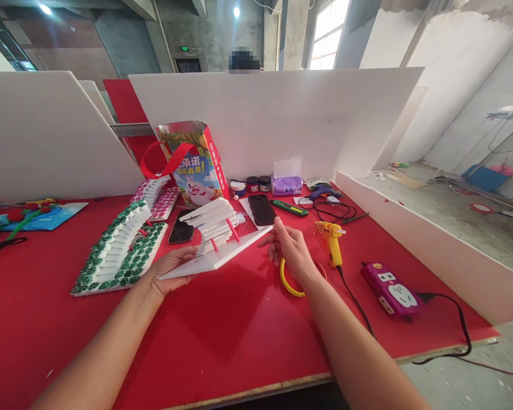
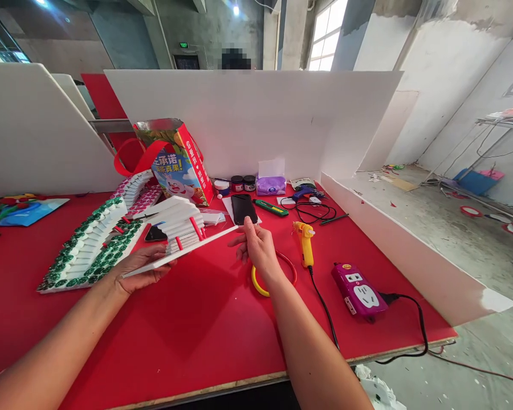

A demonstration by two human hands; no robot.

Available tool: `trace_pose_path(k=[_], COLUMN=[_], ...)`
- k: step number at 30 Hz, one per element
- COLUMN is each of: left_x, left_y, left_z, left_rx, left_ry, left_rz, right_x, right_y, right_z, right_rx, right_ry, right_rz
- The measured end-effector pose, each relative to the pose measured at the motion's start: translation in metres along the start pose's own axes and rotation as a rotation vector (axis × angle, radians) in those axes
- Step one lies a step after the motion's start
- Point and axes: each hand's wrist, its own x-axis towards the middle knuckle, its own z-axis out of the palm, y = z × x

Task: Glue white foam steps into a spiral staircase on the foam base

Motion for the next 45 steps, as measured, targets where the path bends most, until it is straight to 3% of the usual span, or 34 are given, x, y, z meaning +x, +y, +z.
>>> trace_pose_path(k=[4, 8, 13, 17, 25, 31, 37, 41, 45], left_x=[0.004, 0.009, 0.012, 0.0, -0.027, -0.039, -0.06, -0.064, -0.051], left_y=[0.0, 0.003, 0.0, -0.002, -0.013, -0.029, -0.043, -0.037, -0.021], left_z=[-0.004, -0.013, -0.018, -0.015, -0.01, -0.009, -0.026, -0.047, -0.043], left_rx=[0.023, 0.16, 0.122, 0.153, 0.061, 0.084, 0.321, 0.518, 0.642], left_ry=[0.014, 0.009, 0.017, 0.012, 0.165, 0.132, 0.017, 0.088, 0.164], left_rz=[-0.032, 0.049, 0.133, 0.172, 0.187, 0.208, 0.185, 0.211, 0.395], right_x=[0.001, 0.003, 0.003, 0.003, 0.005, 0.005, 0.011, 0.013, 0.016], right_y=[-0.001, 0.002, 0.005, 0.006, 0.006, 0.007, 0.017, 0.022, 0.028], right_z=[-0.003, -0.004, 0.0, 0.0, -0.001, 0.001, -0.004, -0.006, -0.004], right_rx=[-0.006, -0.114, -0.131, -0.107, -0.068, -0.081, -0.169, -0.265, -0.416], right_ry=[0.027, 0.037, -0.02, -0.014, 0.004, -0.018, 0.017, 0.013, -0.035], right_rz=[-0.008, 0.008, 0.049, 0.071, 0.115, 0.081, 0.051, 0.031, 0.007])
